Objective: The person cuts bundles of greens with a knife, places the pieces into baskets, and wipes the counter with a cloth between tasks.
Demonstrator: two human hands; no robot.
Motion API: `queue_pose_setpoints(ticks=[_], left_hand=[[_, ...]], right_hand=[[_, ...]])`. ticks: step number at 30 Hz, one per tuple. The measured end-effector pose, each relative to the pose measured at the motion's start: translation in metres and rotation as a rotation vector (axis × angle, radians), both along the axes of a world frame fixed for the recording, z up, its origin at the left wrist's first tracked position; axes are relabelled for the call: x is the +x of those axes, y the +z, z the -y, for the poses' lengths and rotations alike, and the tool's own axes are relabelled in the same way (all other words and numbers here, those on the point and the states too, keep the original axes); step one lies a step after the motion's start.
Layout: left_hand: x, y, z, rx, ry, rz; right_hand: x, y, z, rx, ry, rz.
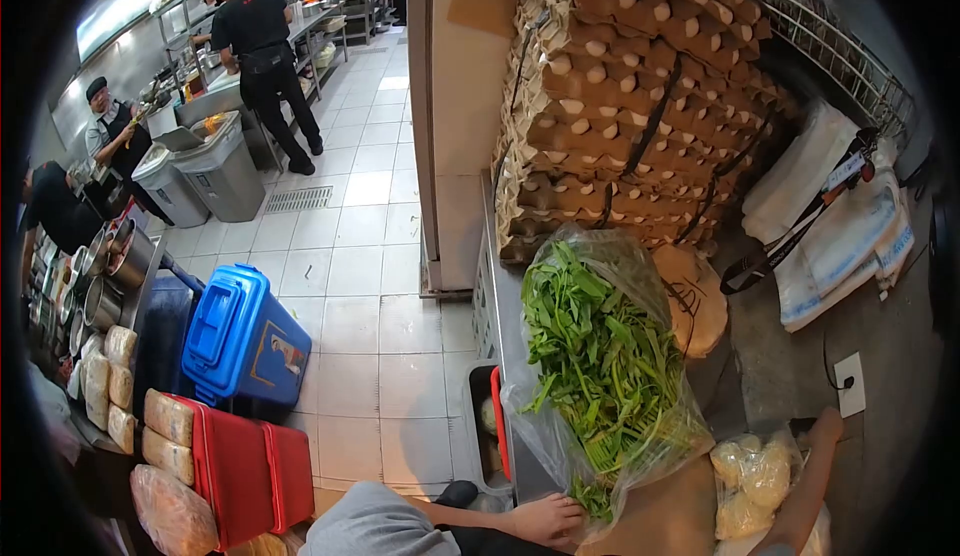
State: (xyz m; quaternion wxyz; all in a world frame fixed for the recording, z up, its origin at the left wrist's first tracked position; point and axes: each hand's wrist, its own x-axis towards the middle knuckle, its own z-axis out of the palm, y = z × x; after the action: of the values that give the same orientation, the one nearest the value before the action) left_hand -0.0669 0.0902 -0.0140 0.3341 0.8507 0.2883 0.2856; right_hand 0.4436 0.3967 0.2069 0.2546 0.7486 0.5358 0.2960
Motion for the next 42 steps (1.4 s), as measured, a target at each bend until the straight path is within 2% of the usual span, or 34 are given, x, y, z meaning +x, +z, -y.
queue_pose_setpoints(ticks=[1, 3, 4, 7, 9, 10, 11, 13, 15, 16, 19, 20, 22, 24, 26, 28, 29, 30, 32, 34, 37, 38, 40, 42], left_hand=[[0.001, 0.001, 0.002, -0.008, -0.005, -0.016], [-0.001, 0.008, 0.000, -0.016, -0.001, -0.056], [-0.002, 0.015, 0.000, 0.011, 0.042, 0.003], [-0.005, 0.029, 0.002, 0.056, 0.132, 0.097], [-0.003, 0.029, 0.004, 0.037, 0.135, 0.065], [-0.002, 0.025, 0.003, 0.013, 0.110, 0.038], [-0.002, 0.017, 0.002, -0.013, 0.078, 0.007], [0.005, 0.004, 0.005, -0.027, 0.046, 0.000], [0.007, -0.005, 0.004, 0.008, 0.063, 0.030], [0.008, -0.006, 0.002, 0.008, 0.069, 0.029], [0.007, -0.005, 0.004, 0.006, 0.051, -0.008], [0.006, 0.000, 0.003, 0.013, 0.053, -0.034], [0.008, 0.005, 0.005, 0.027, 0.050, -0.059], [0.006, 0.009, 0.005, 0.035, 0.061, -0.064], [0.007, 0.004, 0.006, 0.087, 0.081, -0.035], [0.008, 0.000, 0.009, 0.095, 0.083, -0.024], [0.007, 0.000, 0.007, 0.087, 0.066, -0.024], [0.007, -0.001, 0.009, 0.079, 0.040, -0.022], [0.005, 0.001, 0.015, 0.202, 0.115, 0.082], [-0.002, 0.012, 0.032, 0.283, 0.189, 0.148], [-0.015, 0.037, 0.074, 0.281, 0.324, 0.204], [-0.020, 0.038, 0.093, 0.249, 0.390, 0.198], [-0.030, 0.038, 0.134, 0.181, 0.507, 0.195], [-0.042, 0.016, 0.165, 0.124, 0.601, 0.173]], right_hand=[[0.002, -0.008, -0.011, -0.107, -0.065, 0.167], [-0.033, -0.002, -0.019, -0.239, -0.189, 0.339], [-0.055, 0.002, -0.024, -0.302, -0.244, 0.425], [-0.002, -0.025, -0.037, -0.074, -0.057, 0.428], [0.012, -0.028, -0.042, -0.141, -0.070, 0.353], [0.014, -0.020, -0.043, -0.166, -0.080, 0.316], [-0.024, -0.003, -0.028, -0.268, -0.134, 0.360], [-0.057, 0.013, -0.012, -0.303, -0.158, 0.403], [-0.039, 0.004, -0.032, -0.302, -0.125, 0.512], [0.003, -0.004, -0.056, -0.287, -0.096, 0.606], [0.021, 0.037, -0.075, -0.091, -0.113, 0.691], [0.009, 0.056, -0.070, -0.060, -0.034, 0.681], [-0.065, 0.079, -0.017, -0.073, 0.192, 0.550], [-0.112, 0.086, 0.041, -0.110, 0.310, 0.450], [-0.139, 0.081, 0.086, -0.144, 0.346, 0.329], [-0.157, 0.077, 0.123, 0.040, 0.309, 0.135], [-0.175, 0.089, 0.151, 0.030, 0.353, 0.009], [-0.182, 0.094, 0.177, 0.013, 0.389, -0.115], [-0.099, 0.046, 0.178, 0.289, 0.495, -0.167], [-0.260, 0.131, 0.279, -0.049, -0.113, -0.365], [-0.252, 0.105, 0.348, 0.215, 0.254, -0.673], [-0.229, 0.081, 0.356, 0.231, 0.290, -0.801], [-0.165, 0.010, 0.346, 0.271, 0.343, -1.045], [-0.122, -0.076, 0.331, 0.503, 0.769, -1.291]])
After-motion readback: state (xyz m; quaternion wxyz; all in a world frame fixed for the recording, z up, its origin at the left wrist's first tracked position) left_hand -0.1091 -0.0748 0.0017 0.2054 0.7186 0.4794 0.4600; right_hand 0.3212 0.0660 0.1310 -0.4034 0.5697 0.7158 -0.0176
